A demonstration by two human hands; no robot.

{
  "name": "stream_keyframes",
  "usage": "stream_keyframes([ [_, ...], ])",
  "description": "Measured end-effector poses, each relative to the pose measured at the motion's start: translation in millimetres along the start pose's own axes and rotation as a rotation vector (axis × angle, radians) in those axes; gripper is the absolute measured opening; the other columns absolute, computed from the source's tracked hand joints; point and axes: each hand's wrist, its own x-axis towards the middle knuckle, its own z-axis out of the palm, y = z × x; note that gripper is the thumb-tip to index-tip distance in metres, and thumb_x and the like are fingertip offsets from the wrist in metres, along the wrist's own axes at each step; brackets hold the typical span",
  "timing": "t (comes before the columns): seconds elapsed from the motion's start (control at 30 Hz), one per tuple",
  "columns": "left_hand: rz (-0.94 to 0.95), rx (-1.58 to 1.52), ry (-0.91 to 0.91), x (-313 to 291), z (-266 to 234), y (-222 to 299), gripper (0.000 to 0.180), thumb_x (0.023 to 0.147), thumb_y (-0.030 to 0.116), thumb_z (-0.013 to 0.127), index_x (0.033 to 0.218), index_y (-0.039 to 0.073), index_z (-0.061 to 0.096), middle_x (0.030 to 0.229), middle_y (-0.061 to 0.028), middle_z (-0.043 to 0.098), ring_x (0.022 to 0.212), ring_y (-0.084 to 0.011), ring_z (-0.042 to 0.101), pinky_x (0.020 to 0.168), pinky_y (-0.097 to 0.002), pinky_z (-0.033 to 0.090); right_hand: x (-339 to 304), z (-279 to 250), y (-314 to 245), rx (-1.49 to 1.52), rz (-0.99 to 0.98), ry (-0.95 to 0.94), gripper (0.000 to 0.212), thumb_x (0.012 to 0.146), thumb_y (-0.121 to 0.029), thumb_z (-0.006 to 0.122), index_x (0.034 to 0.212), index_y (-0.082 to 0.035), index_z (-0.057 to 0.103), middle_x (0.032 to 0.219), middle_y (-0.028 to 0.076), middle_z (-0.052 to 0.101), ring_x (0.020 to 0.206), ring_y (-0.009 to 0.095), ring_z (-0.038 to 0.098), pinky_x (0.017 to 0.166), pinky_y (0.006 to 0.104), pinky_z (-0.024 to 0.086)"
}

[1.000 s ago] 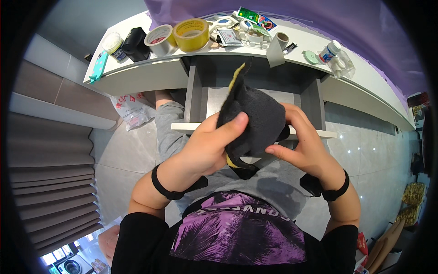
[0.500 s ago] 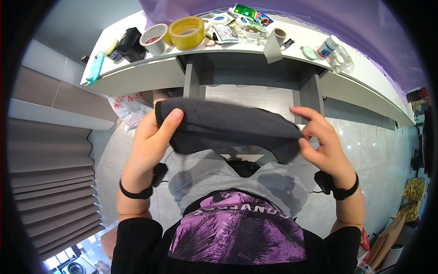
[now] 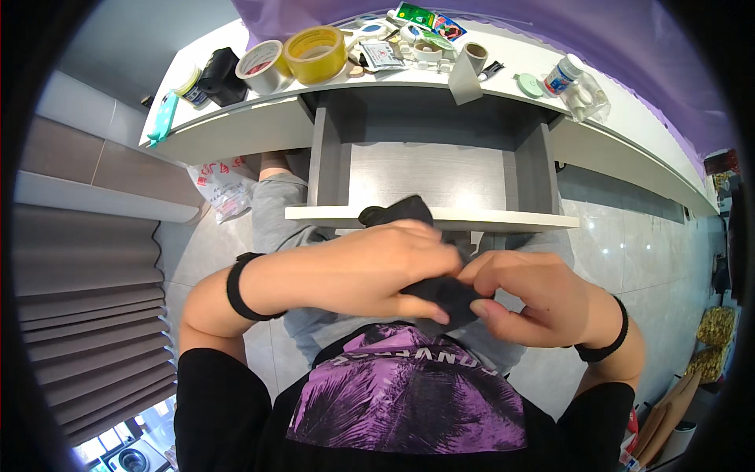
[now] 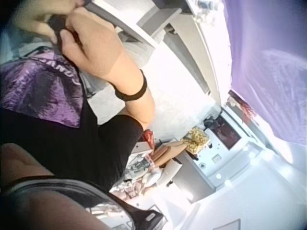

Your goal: The person wipes the inside of an empty drawer using a cloth. They apply a cleaning substance from a tube to the cloth and scrub the bottom and interior edges of the drawer.

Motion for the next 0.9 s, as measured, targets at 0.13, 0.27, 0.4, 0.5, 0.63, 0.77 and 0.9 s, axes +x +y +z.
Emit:
stream_keyframes([
  [0.13,-0.184,-0.025,-0.003,-19,-15,4,0.025,0.074,0.017,0.072,0.069,0.002,0.053,0.06,-0.0096,0.049,0.057,-0.0305,0.049,0.052,-0.0334,0.04,-8,-16,41,-0.355,0.121,0.187,0.014,0.083,-0.01,0.058,0.091,0.001,0.055,0.097,0.017,0.06,0.087,0.031,0.059,0.076,0.0336,0.047],
  [0.27,-0.344,-0.293,0.287,-36,-23,-1,0.022,0.083,0.021,0.063,0.083,-0.001,0.059,0.067,-0.0076,0.059,0.059,-0.0142,0.055,0.056,-0.025,0.041,-40,-25,124,-0.691,0.283,0.218,0.027,0.079,-0.017,0.063,0.098,0.0,0.055,0.097,0.019,0.06,0.089,0.035,0.058,0.077,0.0386,0.046],
  [0.4,-0.411,-0.61,0.699,-63,-35,1,0.036,0.08,0.021,0.065,0.102,-0.005,0.057,0.093,-0.0076,0.058,0.081,-0.0139,0.056,0.073,-0.0262,0.045,-45,-22,132,-0.615,0.397,0.107,0.03,0.077,-0.015,0.065,0.101,0.0,0.055,0.096,0.02,0.061,0.089,0.036,0.057,0.078,0.0399,0.046],
  [0.5,-0.173,-0.52,0.726,-67,-58,-7,0.059,0.079,0.038,0.06,0.116,-0.007,0.047,0.118,-0.0146,0.047,0.105,-0.02,0.051,0.087,-0.0293,0.043,-48,-11,134,-0.633,0.385,0.109,0.023,0.075,-0.013,0.065,0.093,-0.002,0.058,0.08,0.017,0.062,0.077,0.035,0.059,0.068,0.0416,0.046],
  [0.63,-0.124,-0.255,1.042,-48,-70,-9,0.065,0.082,0.044,0.052,0.122,-0.007,0.043,0.132,-0.0222,0.038,0.12,-0.0261,0.042,0.099,-0.0356,0.037,-61,0,127,-0.562,0.39,0.12,0.017,0.075,-0.011,0.063,0.09,-0.003,0.059,0.08,0.016,0.062,0.076,0.034,0.06,0.067,0.0404,0.047],
  [0.77,-0.208,-0.279,0.729,-34,-86,-35,0.054,0.079,0.023,0.064,0.122,-0.001,0.042,0.121,-0.0178,0.05,0.108,-0.024,0.053,0.093,-0.0353,0.042,-73,13,126,-0.579,0.326,0.155,0.019,0.076,-0.012,0.062,0.092,-0.003,0.057,0.078,0.016,0.062,0.076,0.033,0.059,0.067,0.0404,0.046],
  [0.9,-0.544,-0.22,0.664,-5,-65,-90,0.056,0.074,0.004,0.065,0.123,0.001,0.039,0.113,-0.0101,0.054,0.106,-0.0208,0.053,0.091,-0.0306,0.043,-83,18,128,-0.613,0.271,0.13,0.015,0.074,-0.009,0.062,0.085,-0.003,0.054,0.07,0.014,0.059,0.071,0.033,0.059,0.061,0.0396,0.046],
])
